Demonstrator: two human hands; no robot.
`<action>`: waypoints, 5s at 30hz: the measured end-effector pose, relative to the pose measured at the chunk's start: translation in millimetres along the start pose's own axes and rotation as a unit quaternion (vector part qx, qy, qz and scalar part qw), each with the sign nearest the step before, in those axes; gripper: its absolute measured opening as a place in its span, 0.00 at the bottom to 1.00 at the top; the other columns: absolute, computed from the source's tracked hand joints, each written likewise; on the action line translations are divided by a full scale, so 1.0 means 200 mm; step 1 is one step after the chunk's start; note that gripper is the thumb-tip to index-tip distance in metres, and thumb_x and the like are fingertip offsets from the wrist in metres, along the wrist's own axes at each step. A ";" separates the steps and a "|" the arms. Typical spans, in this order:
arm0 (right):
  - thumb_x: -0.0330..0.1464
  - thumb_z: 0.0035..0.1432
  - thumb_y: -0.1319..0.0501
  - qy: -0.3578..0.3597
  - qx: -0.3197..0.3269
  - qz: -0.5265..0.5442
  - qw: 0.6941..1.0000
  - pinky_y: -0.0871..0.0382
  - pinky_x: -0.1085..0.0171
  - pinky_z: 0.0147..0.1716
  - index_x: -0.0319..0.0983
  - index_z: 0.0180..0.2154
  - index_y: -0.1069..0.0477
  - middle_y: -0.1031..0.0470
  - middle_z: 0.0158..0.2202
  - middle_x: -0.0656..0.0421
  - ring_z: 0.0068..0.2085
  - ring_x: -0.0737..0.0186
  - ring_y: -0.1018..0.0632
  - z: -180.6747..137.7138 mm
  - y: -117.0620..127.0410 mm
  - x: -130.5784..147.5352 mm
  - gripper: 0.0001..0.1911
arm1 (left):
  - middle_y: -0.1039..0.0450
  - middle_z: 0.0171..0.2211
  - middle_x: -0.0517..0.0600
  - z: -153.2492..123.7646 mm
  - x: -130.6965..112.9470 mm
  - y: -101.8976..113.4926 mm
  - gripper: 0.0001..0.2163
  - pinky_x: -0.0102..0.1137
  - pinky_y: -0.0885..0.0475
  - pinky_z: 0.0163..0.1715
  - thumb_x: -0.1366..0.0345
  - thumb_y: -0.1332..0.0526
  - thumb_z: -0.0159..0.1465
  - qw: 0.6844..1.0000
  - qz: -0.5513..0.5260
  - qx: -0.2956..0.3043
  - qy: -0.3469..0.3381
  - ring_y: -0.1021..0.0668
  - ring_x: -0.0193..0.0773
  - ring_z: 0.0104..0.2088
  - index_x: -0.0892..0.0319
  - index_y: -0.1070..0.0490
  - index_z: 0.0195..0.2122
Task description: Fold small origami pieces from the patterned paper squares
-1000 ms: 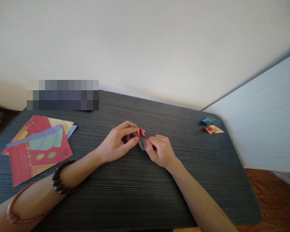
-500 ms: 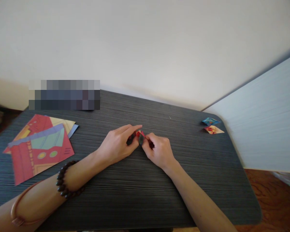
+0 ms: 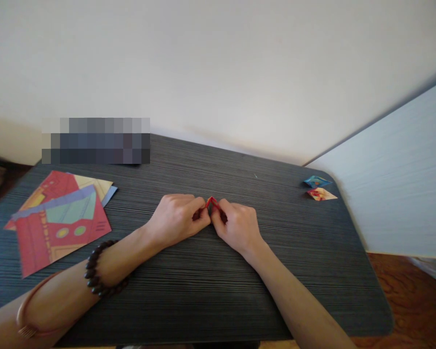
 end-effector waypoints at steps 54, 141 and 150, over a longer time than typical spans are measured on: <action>0.33 0.62 0.49 0.018 -0.005 0.080 0.997 0.43 0.69 0.25 0.38 0.31 0.31 0.27 0.22 0.62 0.23 0.69 0.27 -0.02 0.00 0.00 0.11 | 0.24 0.27 0.47 0.00 0.08 -0.04 0.11 0.29 0.37 0.25 0.56 0.46 0.61 0.986 0.028 0.114 0.120 0.23 0.38 0.27 0.56 0.29 0.36; 0.33 0.60 0.47 0.027 -0.028 0.130 0.991 0.44 0.69 0.24 0.38 0.23 0.35 0.34 0.17 0.63 0.20 0.70 0.34 -0.02 0.00 -0.01 0.14 | 0.27 0.21 0.50 0.00 0.09 -0.06 0.18 0.30 0.45 0.23 0.58 0.50 0.64 0.979 0.037 0.145 0.140 0.27 0.37 0.23 0.58 0.28 0.23; 0.33 0.58 0.44 -0.017 -0.049 0.107 0.993 0.42 0.68 0.26 0.39 0.23 0.34 0.31 0.18 0.63 0.21 0.69 0.31 -0.02 0.01 -0.03 0.11 | 0.28 0.20 0.50 0.00 0.09 -0.07 0.18 0.30 0.45 0.24 0.58 0.50 0.63 0.980 0.036 0.148 0.128 0.28 0.36 0.22 0.59 0.31 0.20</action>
Point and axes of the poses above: each hand's wrist, its own z-axis towards the middle knuckle, its own y-axis out of the back of the hand, x = y × z, the point moved 8 cm from there along z, towards the middle knuckle
